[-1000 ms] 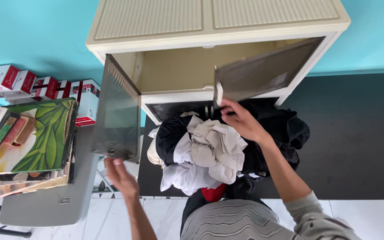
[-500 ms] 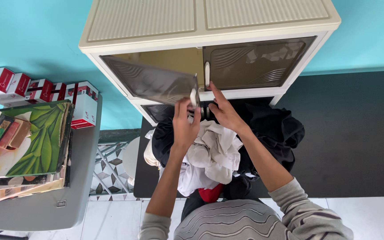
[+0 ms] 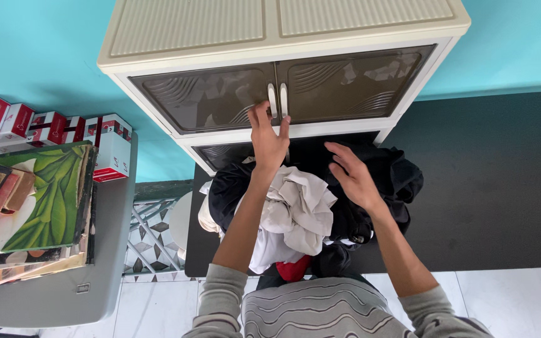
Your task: The person opens the doors of a cabinet, removes various clothes from inside, and places them in piles on a dark table.
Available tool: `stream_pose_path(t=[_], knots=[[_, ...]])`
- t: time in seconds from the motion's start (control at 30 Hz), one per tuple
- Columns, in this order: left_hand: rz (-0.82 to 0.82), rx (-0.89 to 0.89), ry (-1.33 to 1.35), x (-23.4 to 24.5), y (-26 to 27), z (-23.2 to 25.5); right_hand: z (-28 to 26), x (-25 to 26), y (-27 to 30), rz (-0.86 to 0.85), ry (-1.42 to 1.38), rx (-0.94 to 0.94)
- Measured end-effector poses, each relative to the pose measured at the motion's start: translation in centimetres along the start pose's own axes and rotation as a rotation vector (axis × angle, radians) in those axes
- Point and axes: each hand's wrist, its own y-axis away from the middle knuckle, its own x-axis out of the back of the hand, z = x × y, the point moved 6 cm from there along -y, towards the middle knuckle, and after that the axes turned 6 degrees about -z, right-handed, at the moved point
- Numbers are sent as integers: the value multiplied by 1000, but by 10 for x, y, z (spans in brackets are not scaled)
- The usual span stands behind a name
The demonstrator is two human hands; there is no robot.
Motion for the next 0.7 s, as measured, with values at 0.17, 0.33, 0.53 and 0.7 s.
stream_pose_path(t=[0.17,0.33,0.53,0.7], knots=[[88,-7,-75,-8,-1,-4,13,29,36,88,77,-71],[133,85,-32,-10,4,-3,23,38,57,119,199,-161],[111,79,-62,1,16,7,9,52,69,196,298,-91],[121,76,-219,27,69,8,18,82,95,413,340,-92]])
